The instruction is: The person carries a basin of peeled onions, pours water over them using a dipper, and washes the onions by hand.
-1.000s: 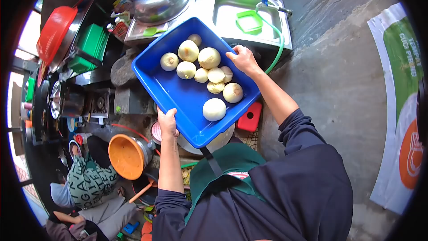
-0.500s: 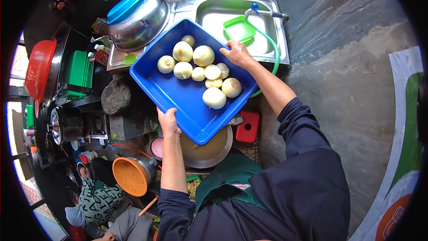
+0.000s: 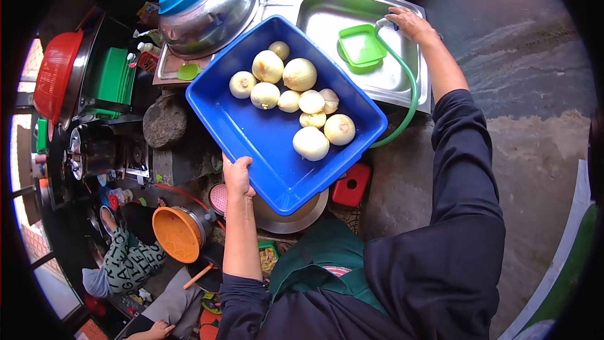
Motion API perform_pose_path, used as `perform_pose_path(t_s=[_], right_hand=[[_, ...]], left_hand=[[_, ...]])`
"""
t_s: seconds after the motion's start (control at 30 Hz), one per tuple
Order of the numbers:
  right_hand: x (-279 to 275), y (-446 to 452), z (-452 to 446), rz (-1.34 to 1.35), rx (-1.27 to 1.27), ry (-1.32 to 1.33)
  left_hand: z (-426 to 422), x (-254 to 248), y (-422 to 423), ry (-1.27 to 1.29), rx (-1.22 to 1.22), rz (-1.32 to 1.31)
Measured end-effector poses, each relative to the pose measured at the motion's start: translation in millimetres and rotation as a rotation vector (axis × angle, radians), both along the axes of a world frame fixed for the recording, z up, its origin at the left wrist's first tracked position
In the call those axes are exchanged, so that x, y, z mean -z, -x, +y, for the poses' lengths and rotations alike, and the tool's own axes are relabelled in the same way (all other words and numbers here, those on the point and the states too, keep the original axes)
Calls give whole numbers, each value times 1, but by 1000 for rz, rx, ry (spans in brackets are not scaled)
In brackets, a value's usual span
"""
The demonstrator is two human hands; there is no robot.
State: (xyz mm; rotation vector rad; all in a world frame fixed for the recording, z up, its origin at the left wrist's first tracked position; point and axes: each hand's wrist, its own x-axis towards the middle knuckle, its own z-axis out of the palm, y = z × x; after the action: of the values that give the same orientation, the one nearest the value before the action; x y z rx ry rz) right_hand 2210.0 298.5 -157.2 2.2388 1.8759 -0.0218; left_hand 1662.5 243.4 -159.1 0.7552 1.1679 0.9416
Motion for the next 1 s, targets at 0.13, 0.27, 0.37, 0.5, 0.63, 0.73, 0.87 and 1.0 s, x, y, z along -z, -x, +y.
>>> perform_pose_path(t_s=[0.13,0.27,0.37,0.5,0.63,0.73,0.87,1.0], right_hand=[[-10,-5,10,84,-14,23],[4,2,19,-34,111,-118],[5,23,36,-36,416,-98],[12,51,44,-22,609,-211],[17,116,39,144,421,-451],[-16,164,21,1417,543,-17],[10,212,14,971,300,-344],[3,227,-19,943,253,-417]], left_hand=[[-1,-10,-2,34,-1,5],[-4,-13,-5,57,4,-25],[-4,-12,-5,58,-14,-8],[-6,-11,-5,42,-34,22],[-4,-5,-4,9,-57,-9],[-5,-12,-10,-22,-63,5],[-14,-8,-6,-75,-94,-14],[-39,-16,22,-173,-109,82]])
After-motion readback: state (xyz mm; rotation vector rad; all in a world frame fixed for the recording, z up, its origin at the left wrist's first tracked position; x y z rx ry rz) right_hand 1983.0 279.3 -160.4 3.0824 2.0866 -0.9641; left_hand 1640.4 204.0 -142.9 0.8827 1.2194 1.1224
